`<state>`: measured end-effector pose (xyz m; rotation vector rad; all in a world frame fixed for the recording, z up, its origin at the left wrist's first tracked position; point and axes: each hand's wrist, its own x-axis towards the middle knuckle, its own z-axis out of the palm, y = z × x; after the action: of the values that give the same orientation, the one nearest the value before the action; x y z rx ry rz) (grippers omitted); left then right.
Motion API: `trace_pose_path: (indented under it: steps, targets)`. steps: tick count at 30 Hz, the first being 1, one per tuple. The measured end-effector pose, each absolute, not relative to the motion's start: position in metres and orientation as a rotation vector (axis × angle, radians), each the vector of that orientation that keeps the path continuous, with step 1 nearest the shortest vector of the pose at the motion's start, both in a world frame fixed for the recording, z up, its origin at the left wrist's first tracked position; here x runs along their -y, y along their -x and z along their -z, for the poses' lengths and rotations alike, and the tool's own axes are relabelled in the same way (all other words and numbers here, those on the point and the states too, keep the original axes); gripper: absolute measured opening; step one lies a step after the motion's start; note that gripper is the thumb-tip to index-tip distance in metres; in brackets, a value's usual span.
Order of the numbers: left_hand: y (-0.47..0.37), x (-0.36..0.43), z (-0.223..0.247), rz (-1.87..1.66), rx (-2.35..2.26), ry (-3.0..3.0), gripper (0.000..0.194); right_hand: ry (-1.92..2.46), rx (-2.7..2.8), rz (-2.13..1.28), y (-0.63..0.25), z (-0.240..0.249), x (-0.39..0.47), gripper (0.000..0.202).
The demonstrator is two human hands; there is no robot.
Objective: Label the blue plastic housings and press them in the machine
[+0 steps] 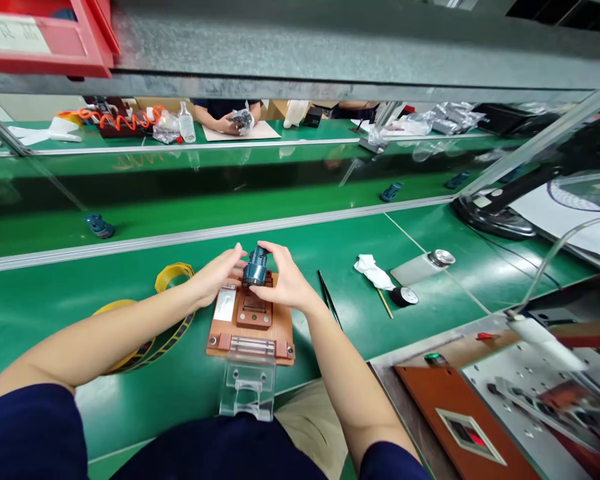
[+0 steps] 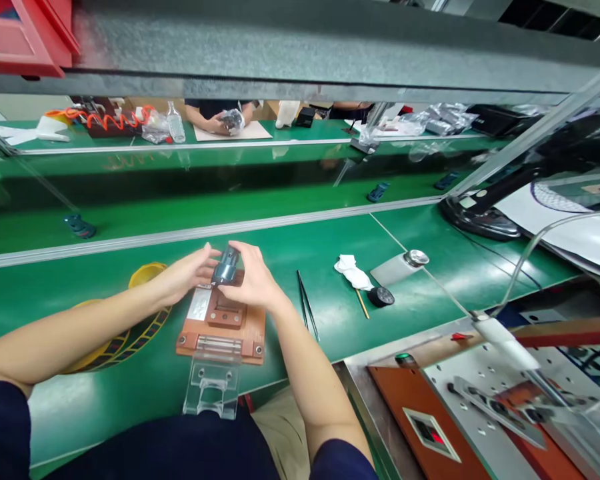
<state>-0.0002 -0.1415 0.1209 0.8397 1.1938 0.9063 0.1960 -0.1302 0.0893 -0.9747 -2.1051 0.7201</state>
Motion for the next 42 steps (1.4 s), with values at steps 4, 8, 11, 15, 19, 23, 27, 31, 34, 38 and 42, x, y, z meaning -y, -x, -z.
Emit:
trace_pose_path:
  steps: [4,8,11,15,19,23,27,31,34,38,42]
  targets:
    - [0.038,0.184,-0.133,-0.928,-1.314,-1.048,0.047,1.074,2.174,-0.864,-0.208,-0.070,0.143,0.087]
    - [0.064,0.237,-0.144,-0.737,-1.389,-1.172,0.045,1.053,2.214,-0.881,-0.209,-0.058,0.150,0.090]
    - [0.070,0.276,-0.134,-0.527,-1.370,-1.252,0.037,1.028,2.296,-0.866,-0.210,-0.051,0.152,0.097]
    - [0.064,0.317,-0.100,-0.377,-1.131,-1.337,0.033,0.996,2.376,-0.800,-0.214,-0.035,0.156,0.094]
    - [0.057,0.329,-0.085,-0.387,-0.934,-1.034,0.039,1.120,2.184,-0.645,-0.230,-0.024,0.169,0.066]
    - [0.053,0.306,-0.116,-0.567,-0.792,-0.813,0.048,1.453,1.832,-0.279,-0.273,-0.010,0.190,0.040]
    - [0.036,0.265,-0.139,-0.722,-0.794,-0.727,0.056,1.802,1.638,0.023,-0.304,0.015,0.212,0.045]
    - [0.018,0.227,-0.128,-0.698,-1.017,-0.649,0.032,2.032,1.601,0.079,-0.303,0.028,0.228,0.054]
    - [0.030,0.208,-0.118,-0.556,-1.187,-0.886,0.026,2.038,1.578,0.055,-0.302,0.031,0.230,0.049]
    - [0.071,0.182,-0.114,-0.448,-1.702,-1.860,0.037,1.970,1.500,0.000,-0.309,0.035,0.225,0.044]
    - [0.093,0.154,-0.108,-0.242,-1.872,-2.082,0.039,1.827,1.305,-0.171,-0.311,0.032,0.218,0.044]
